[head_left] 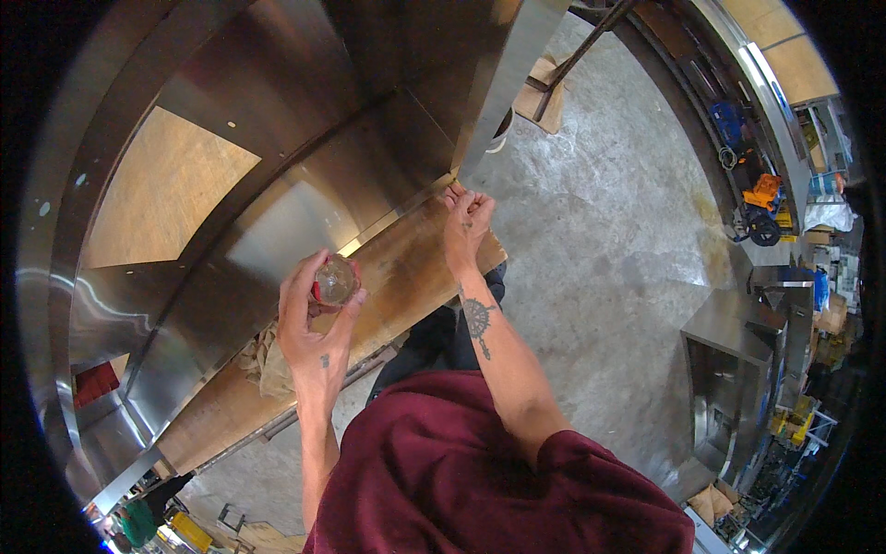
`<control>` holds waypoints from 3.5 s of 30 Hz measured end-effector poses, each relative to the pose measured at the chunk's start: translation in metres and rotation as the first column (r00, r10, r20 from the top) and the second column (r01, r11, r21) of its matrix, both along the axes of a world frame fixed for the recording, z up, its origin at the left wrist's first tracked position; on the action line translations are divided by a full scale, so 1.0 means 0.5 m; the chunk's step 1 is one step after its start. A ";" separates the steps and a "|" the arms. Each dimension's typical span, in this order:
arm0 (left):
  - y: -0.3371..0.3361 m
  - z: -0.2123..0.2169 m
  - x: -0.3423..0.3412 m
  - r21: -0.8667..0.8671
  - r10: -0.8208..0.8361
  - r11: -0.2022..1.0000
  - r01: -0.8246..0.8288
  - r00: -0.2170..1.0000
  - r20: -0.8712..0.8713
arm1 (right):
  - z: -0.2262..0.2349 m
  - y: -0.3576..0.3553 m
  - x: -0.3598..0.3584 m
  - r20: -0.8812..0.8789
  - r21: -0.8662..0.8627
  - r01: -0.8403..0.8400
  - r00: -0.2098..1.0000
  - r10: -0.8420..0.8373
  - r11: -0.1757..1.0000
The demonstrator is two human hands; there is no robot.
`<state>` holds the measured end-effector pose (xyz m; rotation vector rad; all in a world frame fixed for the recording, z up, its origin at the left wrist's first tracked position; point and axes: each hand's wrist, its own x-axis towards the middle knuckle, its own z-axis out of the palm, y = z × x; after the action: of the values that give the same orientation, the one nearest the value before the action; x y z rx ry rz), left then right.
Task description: The person applies a substance from a small jar to a stainless steel surface using a stick. They repeatedly dip the stick into the jar and spread the substance along seams and edges of the metal structure.
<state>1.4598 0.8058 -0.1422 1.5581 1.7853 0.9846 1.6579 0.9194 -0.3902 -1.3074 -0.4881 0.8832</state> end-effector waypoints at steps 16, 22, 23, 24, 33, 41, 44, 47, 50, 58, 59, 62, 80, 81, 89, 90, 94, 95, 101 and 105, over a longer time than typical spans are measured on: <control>-0.003 0.005 0.022 -0.066 0.008 0.998 -0.006 0.999 0.031 | 0.014 -0.050 0.023 -0.017 -0.135 0.001 1.000 -0.004 0.991; 0.001 -0.024 0.034 -0.159 0.028 0.987 -0.006 0.990 0.137 | 0.296 -0.202 0.016 0.170 -0.181 -0.228 0.951 0.258 0.957; 0.002 -0.023 0.036 -0.134 0.009 0.991 0.007 0.993 0.122 | 0.312 -0.230 0.015 0.244 -0.127 -0.253 0.929 0.278 0.959; 0.004 -0.021 0.044 -0.107 -0.017 0.994 0.029 0.994 0.106 | 0.334 -0.247 0.012 0.319 -0.070 -0.274 0.905 0.282 0.959; -0.003 -0.016 0.052 0.017 -0.102 0.995 0.101 0.992 0.069 | 0.456 -0.279 0.002 0.644 0.020 -0.441 0.692 0.326 0.897; -0.015 0.000 0.044 0.080 -0.142 0.987 0.136 0.988 0.068 | 0.485 -0.282 -0.003 0.614 0.051 -0.537 0.682 0.398 0.842; -0.017 0.003 0.040 0.103 -0.161 0.983 0.153 0.985 0.070 | 0.496 -0.278 -0.010 0.641 0.057 -0.565 0.653 0.404 0.823; -0.020 0.002 0.034 0.144 -0.183 0.972 0.185 0.983 -0.025 | 0.501 -0.271 -0.015 0.675 0.049 -0.573 0.623 0.395 0.818; -0.022 0.005 0.033 0.116 -0.191 0.976 0.185 0.980 0.052 | 0.508 -0.266 -0.019 0.694 0.047 -0.586 0.602 0.396 0.809; -0.022 0.013 0.037 0.115 -0.196 0.975 0.192 0.980 0.030 | 0.521 -0.251 -0.023 0.664 0.063 -0.608 0.617 0.422 0.791; -0.022 0.014 0.039 0.107 -0.194 0.976 0.189 0.980 0.037 | 0.521 -0.249 -0.022 0.658 0.069 -0.609 0.623 0.423 0.790; -0.021 0.018 0.040 0.094 -0.196 0.977 0.189 0.978 0.075 | 0.519 -0.245 -0.021 0.635 0.054 -0.611 0.631 0.445 0.790; -0.003 0.005 0.044 0.134 -0.205 0.971 0.198 0.978 0.039 | 0.484 -0.236 -0.013 0.615 0.160 -0.446 0.743 0.264 0.881; -0.003 0.005 0.045 0.093 -0.181 0.980 0.177 0.983 0.036 | 0.482 -0.236 -0.010 0.559 0.178 -0.421 0.787 0.261 0.889; -0.007 -0.016 0.045 -0.046 -0.071 0.996 0.071 0.997 -0.008 | 0.315 -0.151 0.063 0.089 0.031 -0.060 0.994 0.057 0.998; -0.008 -0.028 0.039 -0.053 -0.082 0.995 0.081 0.997 -0.015 | 0.262 -0.127 0.081 0.036 -0.006 0.003 0.999 -0.003 1.000; -0.006 -0.029 0.056 -0.125 -0.109 0.986 0.107 0.994 -0.007 | 0.110 -0.059 0.129 -0.138 -0.073 0.178 0.973 -0.186 0.981; -0.005 -0.027 0.063 -0.132 -0.117 0.985 0.114 0.993 -0.013 | 0.082 -0.043 0.134 -0.132 -0.103 0.204 0.967 -0.217 0.973; 0.004 -0.028 0.106 -0.160 -0.168 0.974 0.158 0.985 -0.048 | -0.051 0.033 0.128 -0.260 -0.171 0.377 0.874 -0.411 0.910; 0.006 -0.039 0.129 -0.191 -0.171 0.966 0.172 0.985 0.025 | -0.066 0.051 0.113 -0.216 -0.205 0.381 0.881 -0.421 0.902</control>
<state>1.5244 0.8089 -0.1616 1.5528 1.6543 0.7129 1.7142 0.9448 -0.4231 -1.3491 0.0635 0.7324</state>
